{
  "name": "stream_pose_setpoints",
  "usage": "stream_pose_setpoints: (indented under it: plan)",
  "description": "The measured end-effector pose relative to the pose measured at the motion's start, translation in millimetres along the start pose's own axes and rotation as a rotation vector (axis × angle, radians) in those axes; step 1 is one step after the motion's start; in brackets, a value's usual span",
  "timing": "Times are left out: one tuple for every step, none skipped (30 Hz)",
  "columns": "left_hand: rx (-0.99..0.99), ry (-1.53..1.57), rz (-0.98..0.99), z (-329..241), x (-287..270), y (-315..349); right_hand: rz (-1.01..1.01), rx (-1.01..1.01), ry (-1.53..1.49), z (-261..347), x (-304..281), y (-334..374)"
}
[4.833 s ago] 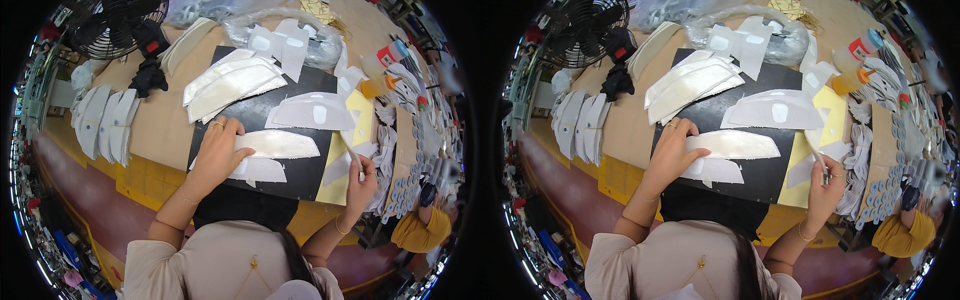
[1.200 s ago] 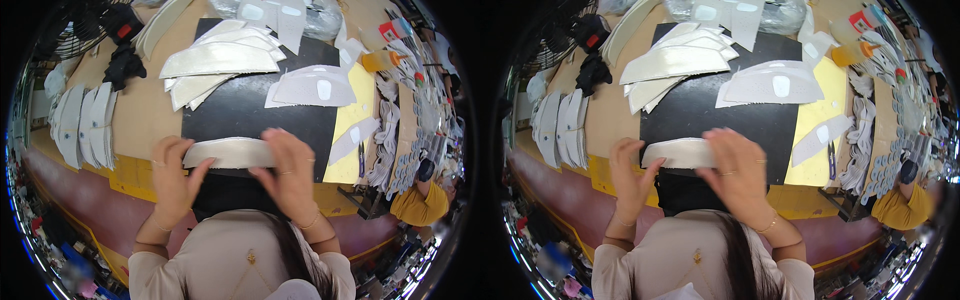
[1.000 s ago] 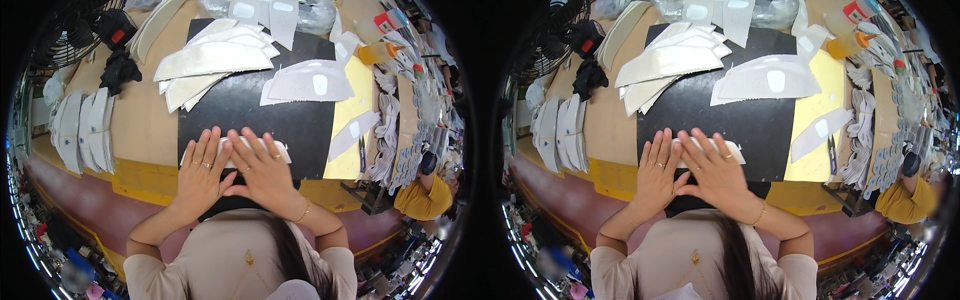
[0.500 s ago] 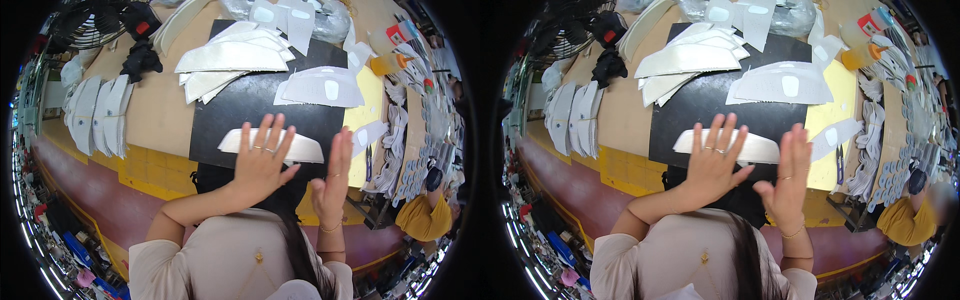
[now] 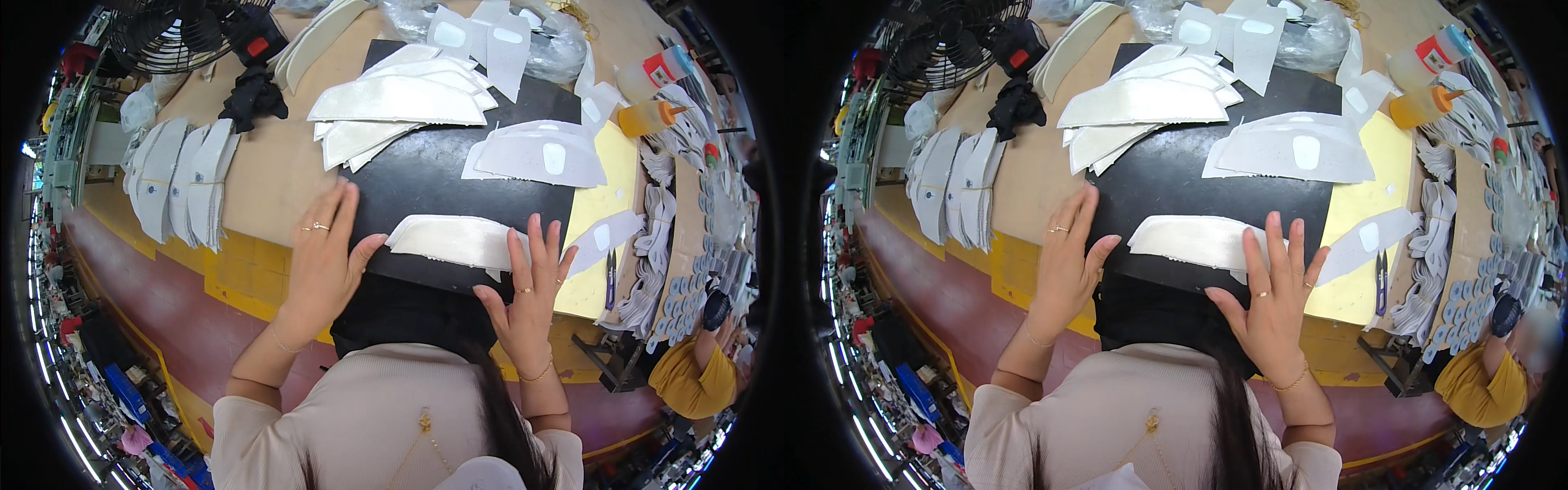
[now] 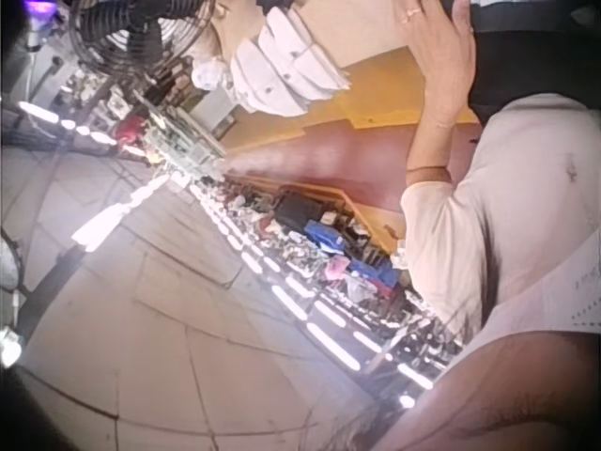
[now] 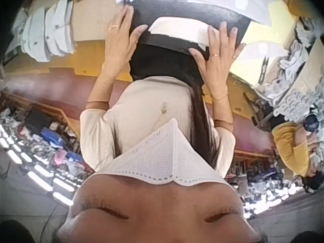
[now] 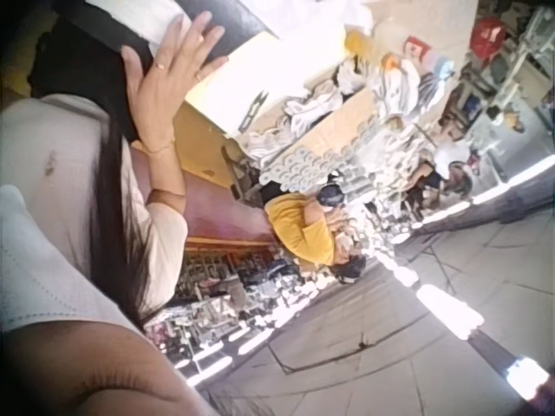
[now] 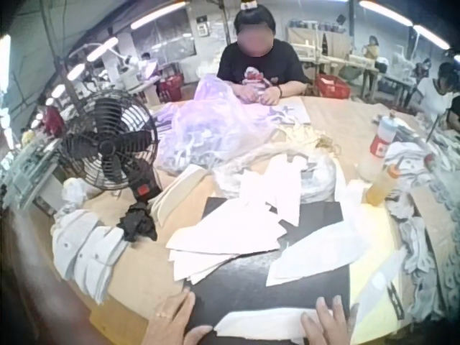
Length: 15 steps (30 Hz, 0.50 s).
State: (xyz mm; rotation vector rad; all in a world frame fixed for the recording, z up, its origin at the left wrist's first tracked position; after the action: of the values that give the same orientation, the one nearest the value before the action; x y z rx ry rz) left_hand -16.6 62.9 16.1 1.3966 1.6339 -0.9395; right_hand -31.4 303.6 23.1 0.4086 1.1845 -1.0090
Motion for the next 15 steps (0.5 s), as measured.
stream_pose_setpoints:
  plan:
    - [-0.029,0.075,0.056,-2.1,2.5,0.0,-0.102,-0.039,-0.038,7.1,-8.3,-4.6]
    - [-0.057,0.156,0.106,-5.5,6.3,-0.2,-0.167,-0.055,-0.144,15.2,-13.9,-12.5]
    - [-0.084,0.237,0.157,-8.9,11.5,-0.1,-0.134,-0.055,-0.249,19.3,-8.2,-15.6]
    - [-0.039,0.256,0.061,-13.0,12.7,-3.1,-0.1,-0.055,-0.354,22.4,-1.3,-17.1]
    - [-0.061,0.268,0.082,-14.3,15.1,-7.3,-0.068,-0.054,-0.462,26.6,6.1,-20.5]
    - [-0.082,0.28,0.103,-15.6,16.2,-11.2,-0.085,-0.094,-0.51,32.8,9.2,-28.8]
    - [-0.103,0.292,0.125,-16.5,17.1,-14.1,-0.07,-0.081,-0.505,33.8,14.6,-32.3]
    - [-0.09,0.29,0.143,-18.5,17.3,-15.8,-0.054,-0.069,-0.501,34.0,21.7,-34.3]
    - [-0.077,0.289,0.161,-20.3,17.5,-17.2,-0.039,-0.056,-0.497,32.9,28.1,-34.5]
    - [-0.063,0.287,0.18,-22.3,17.8,-18.1,-0.073,-0.048,-0.504,30.1,30.2,-33.4]
    - [-0.049,0.276,0.182,-23.7,17.7,-17.7,-0.069,-0.008,-0.541,27.6,32.0,-32.4]
    - [-0.034,0.265,0.185,-25.3,17.6,-17.0,-0.065,0.032,-0.578,25.6,33.4,-30.5]
    - [-0.019,0.254,0.188,-27.0,17.9,-16.2,-0.061,0.073,-0.614,23.4,34.9,-29.5]
    - [-0.018,0.254,0.184,-28.2,18.7,-15.3,-0.058,0.08,-0.619,23.6,34.6,-29.9]
    - [-0.017,0.253,0.181,-29.7,19.8,-14.4,-0.055,0.088,-0.624,24.7,33.4,-31.0]
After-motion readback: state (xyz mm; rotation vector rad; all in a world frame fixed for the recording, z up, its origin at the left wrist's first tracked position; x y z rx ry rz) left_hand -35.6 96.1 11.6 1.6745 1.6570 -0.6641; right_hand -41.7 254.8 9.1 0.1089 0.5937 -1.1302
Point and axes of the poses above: each hand's wrist, its own y-axis away from the middle knuckle, its own x-axis out of the palm, z = x × y, the point moved 7 cm from there along -y, towards the middle knuckle, and after that the axes turned 6 degrees about -x, right-handed, at the moved point
